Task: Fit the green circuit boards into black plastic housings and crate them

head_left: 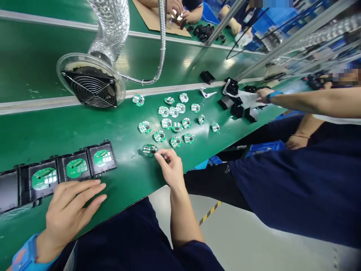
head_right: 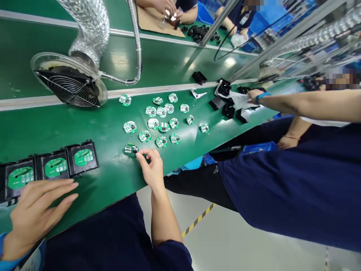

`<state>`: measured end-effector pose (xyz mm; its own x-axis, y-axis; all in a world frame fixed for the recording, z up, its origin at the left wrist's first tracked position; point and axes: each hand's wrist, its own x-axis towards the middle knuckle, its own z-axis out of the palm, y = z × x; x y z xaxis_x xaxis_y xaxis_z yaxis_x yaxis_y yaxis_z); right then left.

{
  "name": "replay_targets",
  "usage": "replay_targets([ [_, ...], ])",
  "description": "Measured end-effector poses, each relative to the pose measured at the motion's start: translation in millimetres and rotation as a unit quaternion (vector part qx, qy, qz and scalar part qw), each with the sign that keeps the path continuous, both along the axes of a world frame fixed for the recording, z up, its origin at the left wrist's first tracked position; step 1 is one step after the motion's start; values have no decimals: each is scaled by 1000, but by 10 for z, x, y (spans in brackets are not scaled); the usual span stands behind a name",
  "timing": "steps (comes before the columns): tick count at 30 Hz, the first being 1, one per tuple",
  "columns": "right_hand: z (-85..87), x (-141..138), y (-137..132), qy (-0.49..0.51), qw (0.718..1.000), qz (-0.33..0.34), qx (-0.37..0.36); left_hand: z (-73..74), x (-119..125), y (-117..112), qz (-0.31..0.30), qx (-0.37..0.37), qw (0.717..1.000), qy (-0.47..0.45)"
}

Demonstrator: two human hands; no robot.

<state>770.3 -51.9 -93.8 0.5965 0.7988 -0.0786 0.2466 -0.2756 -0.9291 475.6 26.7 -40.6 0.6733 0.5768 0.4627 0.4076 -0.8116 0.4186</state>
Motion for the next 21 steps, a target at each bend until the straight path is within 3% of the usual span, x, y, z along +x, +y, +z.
replay_targets([
  [2,100,-221,-27,161,985,45,31,37,53,-30,38,-70,996,-32],
  [3,153,-367,-34,253,964,77,40,57,78,-55,57,-106,991,-48],
  [7,350,-1007,-26,534,820,205,8,89,105,-144,61,-256,954,-146],
  [10,437,-1387,34,619,742,254,-30,68,3,-181,60,-329,906,-258],
  [14,468,-1779,180,668,687,278,-74,54,-224,-259,125,-337,861,-360],
  [16,466,-1945,237,678,670,286,-95,74,-346,-294,155,-323,850,-386],
  [18,454,-2064,238,662,680,299,-103,124,-480,-286,181,-292,854,-390],
  [19,436,-2091,215,634,702,306,-102,158,-562,-254,198,-266,863,-381],
  [21,350,-2056,139,532,781,315,-86,240,-777,-130,245,-186,894,-325],
])
